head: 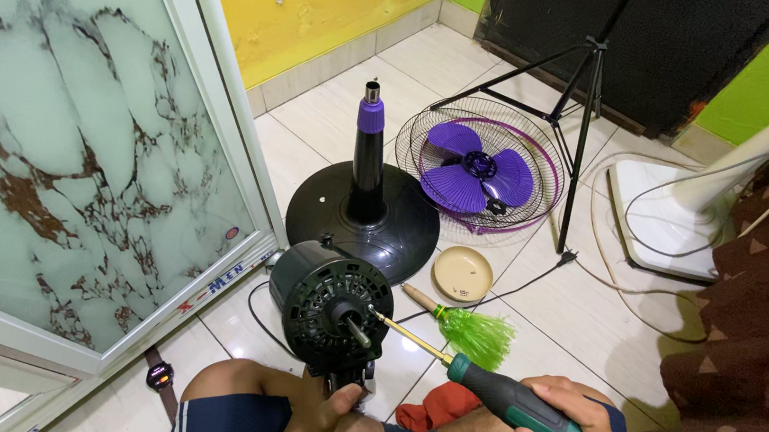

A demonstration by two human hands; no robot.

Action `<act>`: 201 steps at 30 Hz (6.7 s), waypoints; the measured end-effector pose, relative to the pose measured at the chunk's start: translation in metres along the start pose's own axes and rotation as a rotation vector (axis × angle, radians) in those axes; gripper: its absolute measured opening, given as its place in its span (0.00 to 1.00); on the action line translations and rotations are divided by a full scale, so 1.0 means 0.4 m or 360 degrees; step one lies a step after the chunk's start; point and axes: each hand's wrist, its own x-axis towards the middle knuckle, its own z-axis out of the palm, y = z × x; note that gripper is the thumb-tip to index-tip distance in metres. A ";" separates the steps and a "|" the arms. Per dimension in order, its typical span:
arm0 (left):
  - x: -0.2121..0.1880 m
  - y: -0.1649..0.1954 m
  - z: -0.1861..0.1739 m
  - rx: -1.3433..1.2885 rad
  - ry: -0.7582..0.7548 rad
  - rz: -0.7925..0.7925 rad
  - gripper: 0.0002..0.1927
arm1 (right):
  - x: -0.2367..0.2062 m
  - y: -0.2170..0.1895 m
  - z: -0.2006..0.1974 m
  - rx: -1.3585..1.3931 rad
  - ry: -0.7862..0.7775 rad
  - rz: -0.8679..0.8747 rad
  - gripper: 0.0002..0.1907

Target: The person sits on the floor servicing a standing fan. They hold the detached fan motor housing and use a screwdriver to unscrew and tighten screws on the rear motor cover, repositioning the housing repeatedly while working on different screws.

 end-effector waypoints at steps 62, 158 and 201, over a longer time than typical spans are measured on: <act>0.004 0.055 0.076 0.0193 0.0206 0.0267 0.29 | 0.210 -0.221 -0.041 -0.0210 -0.0510 -0.0076 0.23; -0.066 -0.024 0.134 0.0574 0.0054 0.0301 0.17 | 0.218 -0.208 -0.148 -0.0297 -0.0408 0.0013 0.20; -0.022 -0.005 0.131 0.0313 0.0051 0.0055 0.15 | 0.219 -0.175 -0.134 0.0021 -0.0589 -0.0128 0.23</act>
